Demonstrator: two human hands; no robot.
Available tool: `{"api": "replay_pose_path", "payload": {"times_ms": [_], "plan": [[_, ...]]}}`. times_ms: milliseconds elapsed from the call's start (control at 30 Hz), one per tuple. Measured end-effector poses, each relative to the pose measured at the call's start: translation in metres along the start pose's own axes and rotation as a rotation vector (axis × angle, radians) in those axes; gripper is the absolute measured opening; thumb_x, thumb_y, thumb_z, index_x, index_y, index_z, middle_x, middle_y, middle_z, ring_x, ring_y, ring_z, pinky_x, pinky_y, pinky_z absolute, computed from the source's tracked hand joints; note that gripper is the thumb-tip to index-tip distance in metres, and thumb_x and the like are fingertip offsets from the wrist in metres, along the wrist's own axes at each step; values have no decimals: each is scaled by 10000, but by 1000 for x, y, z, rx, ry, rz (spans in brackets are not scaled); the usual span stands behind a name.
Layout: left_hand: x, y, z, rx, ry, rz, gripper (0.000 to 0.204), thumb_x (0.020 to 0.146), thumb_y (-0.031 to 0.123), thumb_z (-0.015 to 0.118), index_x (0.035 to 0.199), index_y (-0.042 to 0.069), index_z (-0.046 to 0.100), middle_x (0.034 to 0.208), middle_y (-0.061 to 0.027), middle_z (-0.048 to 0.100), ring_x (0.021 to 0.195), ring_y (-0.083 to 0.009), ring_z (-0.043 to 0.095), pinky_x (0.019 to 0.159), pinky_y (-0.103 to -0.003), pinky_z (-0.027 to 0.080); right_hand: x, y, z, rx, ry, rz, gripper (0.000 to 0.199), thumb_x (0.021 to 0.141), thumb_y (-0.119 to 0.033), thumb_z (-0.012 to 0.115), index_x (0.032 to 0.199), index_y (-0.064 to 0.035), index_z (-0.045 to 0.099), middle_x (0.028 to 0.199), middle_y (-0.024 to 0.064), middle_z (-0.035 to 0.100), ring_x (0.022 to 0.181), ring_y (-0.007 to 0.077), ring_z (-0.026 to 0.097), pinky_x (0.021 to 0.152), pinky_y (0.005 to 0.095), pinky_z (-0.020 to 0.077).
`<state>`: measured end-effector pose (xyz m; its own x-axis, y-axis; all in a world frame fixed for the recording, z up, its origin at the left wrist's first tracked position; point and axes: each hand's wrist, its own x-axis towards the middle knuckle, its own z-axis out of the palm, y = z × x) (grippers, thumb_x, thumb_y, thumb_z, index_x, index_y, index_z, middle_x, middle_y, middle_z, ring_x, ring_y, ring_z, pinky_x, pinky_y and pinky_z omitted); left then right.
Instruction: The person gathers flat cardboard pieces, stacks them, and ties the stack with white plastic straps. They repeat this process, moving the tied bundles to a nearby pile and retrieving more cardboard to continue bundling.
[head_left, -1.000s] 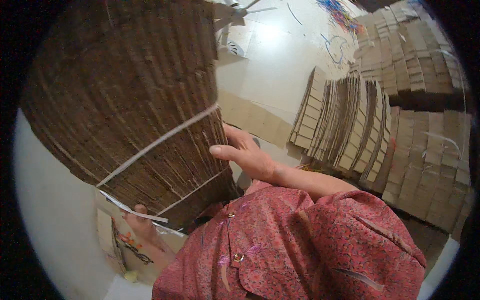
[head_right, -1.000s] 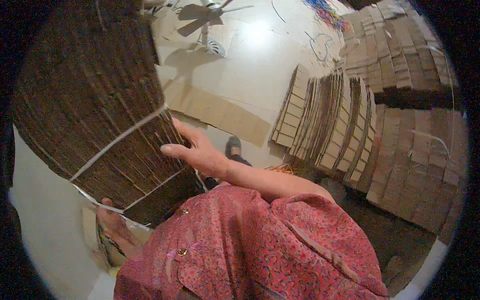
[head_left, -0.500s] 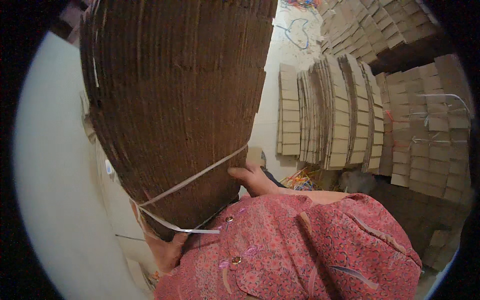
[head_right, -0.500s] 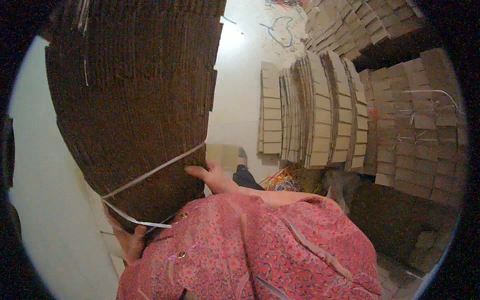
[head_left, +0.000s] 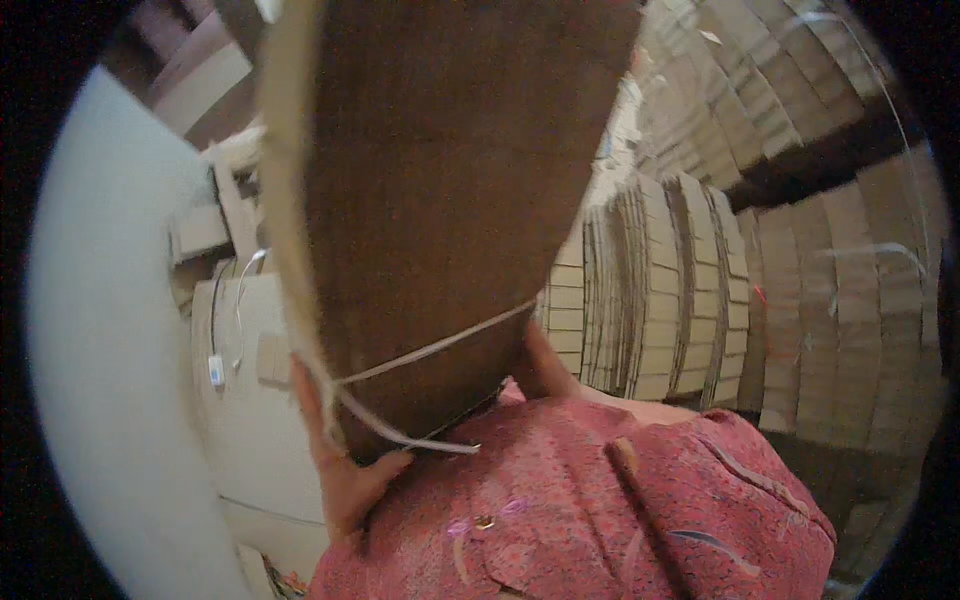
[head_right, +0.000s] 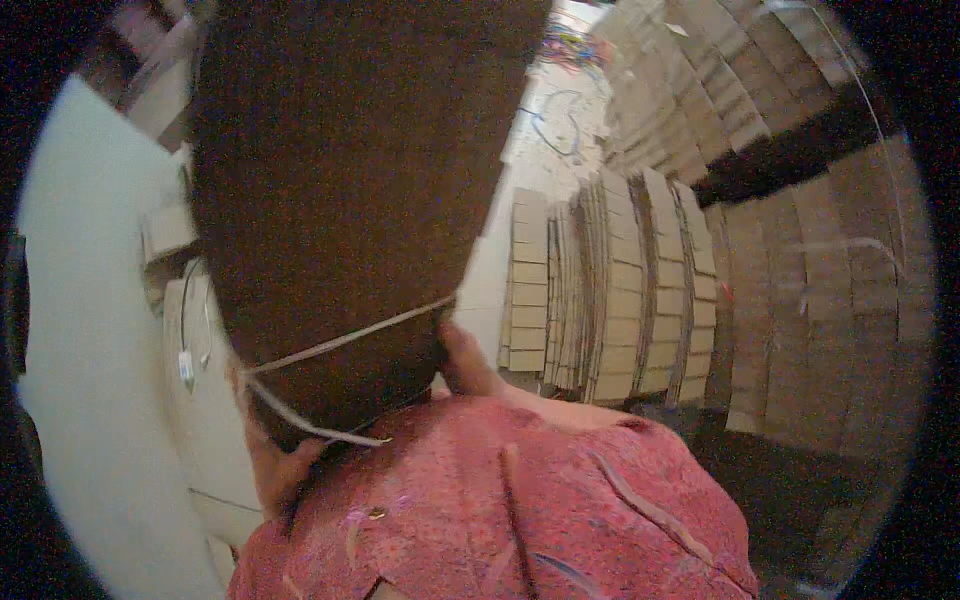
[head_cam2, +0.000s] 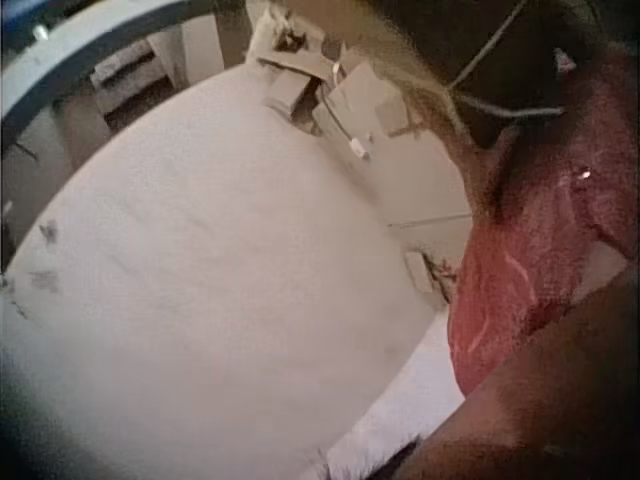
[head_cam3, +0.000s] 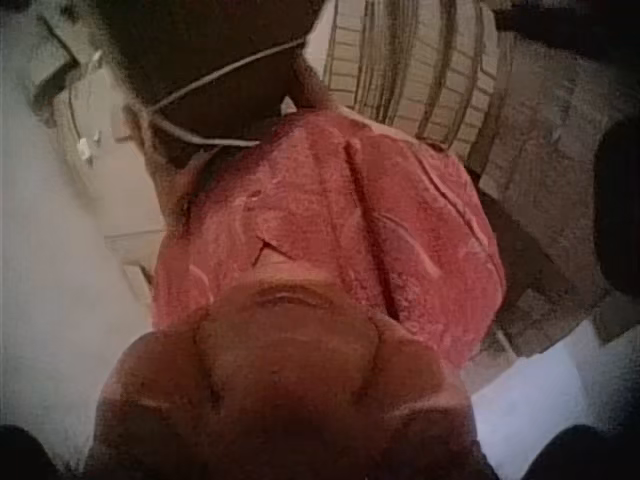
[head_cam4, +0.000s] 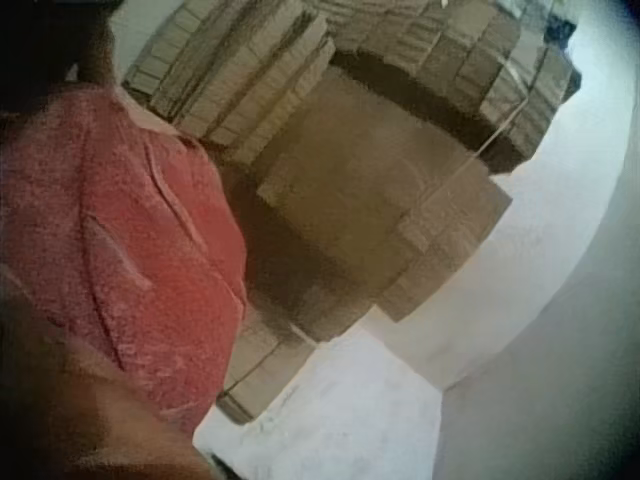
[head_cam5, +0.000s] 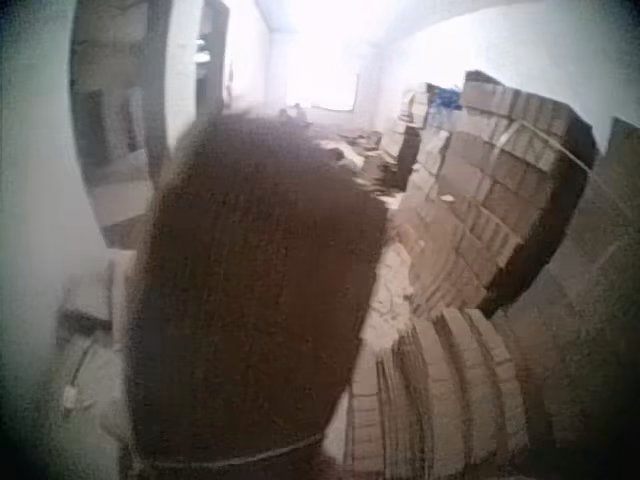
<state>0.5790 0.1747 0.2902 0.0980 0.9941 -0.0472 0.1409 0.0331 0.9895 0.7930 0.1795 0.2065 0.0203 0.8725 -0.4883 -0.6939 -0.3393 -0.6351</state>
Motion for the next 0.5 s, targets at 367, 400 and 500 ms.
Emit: {"api": "replay_pose_path", "payload": {"times_ms": [367, 400, 500], "plan": [[95, -9, 4, 720, -202, 159, 1120, 539, 590, 667, 1319, -11, 132, 1369, -225, 112, 1274, -364, 103, 1025, -427, 121, 66, -18, -13, 74, -2, 140, 739, 774, -583, 435, 1312, -115, 242, 1323, 67, 307, 1200, 273, 305, 986, 439, 249], [105, -4, 15, 772, -221, 110, 1116, 548, 592, 662, 1322, -7, 125, 1375, -214, 100, 1278, -356, 93, 1025, -425, 121, 76, -29, -15, 99, -24, 160, 726, 778, -578, 434, 1307, -115, 253, 1318, 65, 314, 1194, 271, 313, 981, 434, 258], [136, 1, 53, 808, -212, 3, 1110, 554, 582, 665, 1324, -4, 121, 1379, -207, 89, 1280, -350, 87, 1028, -418, 120, 103, -68, -19, 144, -46, 271, 682, 793, -559, 431, 1290, -114, 288, 1304, 62, 333, 1176, 265, 337, 968, 421, 283]]}}
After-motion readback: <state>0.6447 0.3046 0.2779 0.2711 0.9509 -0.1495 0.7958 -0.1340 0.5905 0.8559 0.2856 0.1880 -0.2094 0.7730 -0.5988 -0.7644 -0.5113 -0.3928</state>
